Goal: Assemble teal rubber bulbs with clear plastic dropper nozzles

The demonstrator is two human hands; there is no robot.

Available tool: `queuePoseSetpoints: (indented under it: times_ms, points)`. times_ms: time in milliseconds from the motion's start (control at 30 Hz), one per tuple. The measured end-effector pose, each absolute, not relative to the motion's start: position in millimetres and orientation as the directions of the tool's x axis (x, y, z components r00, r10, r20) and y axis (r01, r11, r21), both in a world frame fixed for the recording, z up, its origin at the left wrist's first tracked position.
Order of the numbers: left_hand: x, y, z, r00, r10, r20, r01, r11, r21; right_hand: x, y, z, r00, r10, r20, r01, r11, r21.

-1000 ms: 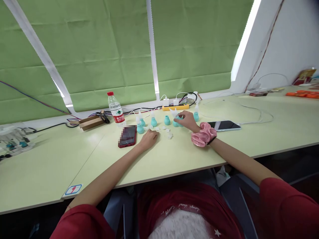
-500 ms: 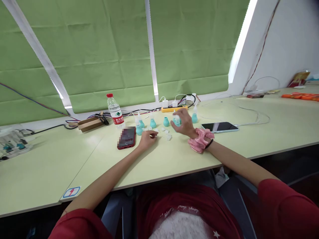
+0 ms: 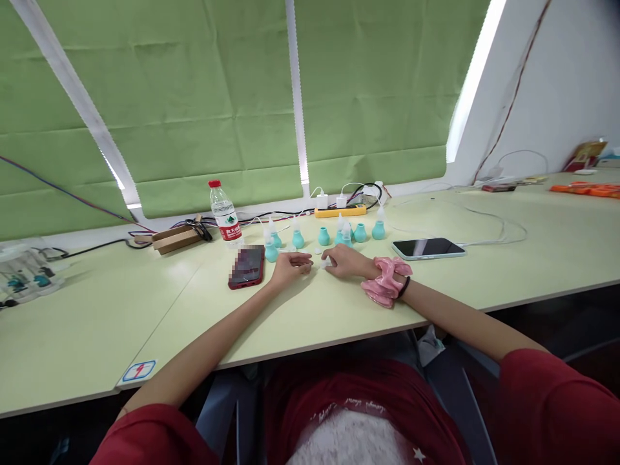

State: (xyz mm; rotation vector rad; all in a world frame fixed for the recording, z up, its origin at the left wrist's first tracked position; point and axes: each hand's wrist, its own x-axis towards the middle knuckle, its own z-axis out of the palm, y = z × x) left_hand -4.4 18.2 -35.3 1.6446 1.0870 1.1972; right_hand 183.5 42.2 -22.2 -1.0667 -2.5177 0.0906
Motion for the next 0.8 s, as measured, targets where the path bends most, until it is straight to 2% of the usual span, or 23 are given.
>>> queuePoseSetpoints:
  times_ms: [133, 267, 367, 500, 633, 800]
  points:
    - [-5.9, 17.6, -34.5, 0.187, 0.956, 0.227, 0.149, -0.256, 0.955, 179.4, 41.2, -22.4, -0.528, 0.736, 0.424, 0.631, 0.674, -0.383]
    - [-7.5, 18.4, -36.3, 0.212, 0.967, 0.145, -0.022, -0.143, 0.989, 177.8, 43.2, -26.0, -0.46, 0.784, 0.417, 0.568, 0.62, -0.541]
    - [-9.2, 20.1, -37.5, 0.234, 0.969, 0.084, -0.109, -0.06, 0.992, 177.0, 43.1, -27.0, -0.415, 0.847, 0.332, 0.498, 0.517, -0.696]
    - [-12.3, 22.5, -37.6, 0.276, 0.961, 0.021, -0.138, 0.018, 0.99, 175.7, 39.0, -22.7, -0.424, 0.897, 0.124, 0.305, 0.271, -0.913]
    - [-13.9, 24.2, -38.3, 0.264, 0.964, 0.039, -0.158, 0.003, 0.988, 176.3, 37.5, -18.3, -0.503, 0.864, -0.011, 0.17, 0.087, -0.982]
    - [-11.1, 20.8, -35.6, 0.14, 0.972, 0.189, -0.083, -0.179, 0.98, 178.0, 41.8, -19.1, -0.561, 0.821, -0.109, 0.08, -0.077, -0.994]
